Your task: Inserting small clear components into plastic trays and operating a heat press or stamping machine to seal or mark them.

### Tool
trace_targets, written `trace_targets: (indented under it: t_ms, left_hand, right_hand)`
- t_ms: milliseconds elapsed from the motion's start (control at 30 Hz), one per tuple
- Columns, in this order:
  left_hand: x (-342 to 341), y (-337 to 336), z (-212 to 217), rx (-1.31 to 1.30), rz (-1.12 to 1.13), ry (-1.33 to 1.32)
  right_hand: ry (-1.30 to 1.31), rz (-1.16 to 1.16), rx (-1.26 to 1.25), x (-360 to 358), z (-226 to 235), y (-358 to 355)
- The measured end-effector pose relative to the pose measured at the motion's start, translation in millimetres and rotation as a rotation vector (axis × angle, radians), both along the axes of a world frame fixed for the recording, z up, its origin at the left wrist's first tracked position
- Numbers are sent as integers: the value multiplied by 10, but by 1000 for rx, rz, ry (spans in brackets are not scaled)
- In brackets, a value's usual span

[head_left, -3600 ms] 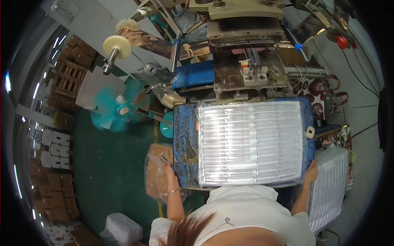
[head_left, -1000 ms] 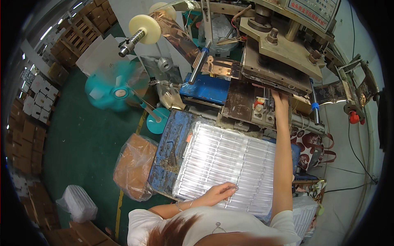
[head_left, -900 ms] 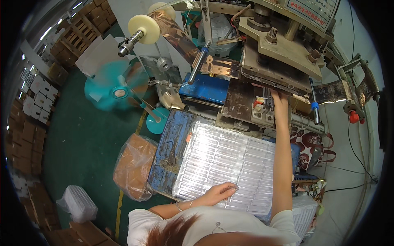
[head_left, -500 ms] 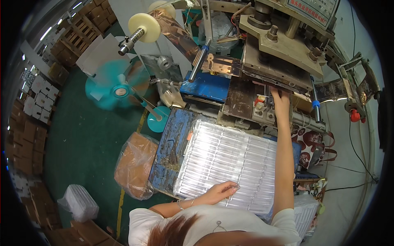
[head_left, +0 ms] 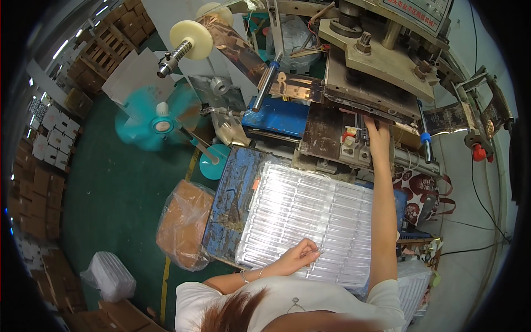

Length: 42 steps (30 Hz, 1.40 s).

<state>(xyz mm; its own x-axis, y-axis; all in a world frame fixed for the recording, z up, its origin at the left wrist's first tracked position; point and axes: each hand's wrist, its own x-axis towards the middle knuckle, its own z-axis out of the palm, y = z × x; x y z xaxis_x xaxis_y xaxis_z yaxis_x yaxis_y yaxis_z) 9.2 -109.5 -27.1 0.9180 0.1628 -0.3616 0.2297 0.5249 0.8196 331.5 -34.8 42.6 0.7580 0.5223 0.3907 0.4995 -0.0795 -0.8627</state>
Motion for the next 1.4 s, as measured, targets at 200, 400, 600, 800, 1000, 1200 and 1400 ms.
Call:
trace_targets:
  t_ms: [200, 400, 600, 800, 1000, 1200, 1400]
  left_hand:
    - [-33, -13, 17, -27, 34, -39]
    - [-289, 161, 62, 311, 287, 45]
    - [-256, 183, 17, 1321, 145, -126]
    - [-258, -42, -297, 1558, 18, -174]
    - [-284, -5, -224, 1671, 14, -65]
    - [-299, 239, 24, 1561, 131, -58]
    - [45, 585, 195, 1506, 458, -70]
  right_hand:
    - [-22, -4, 68, 19, -61, -51]
    - [28, -62, 251, -318, -24, -727]
    - [-231, 135, -430, -626, -412, -1235]
    - [-584, 203, -693, -573, -722, -1231]
    - [-525, 284, -795, -455, -629, -1153]
    - [-459, 205, -592, -706, -416, -1279]
    - [587, 345, -158, -795, -470, -1524]
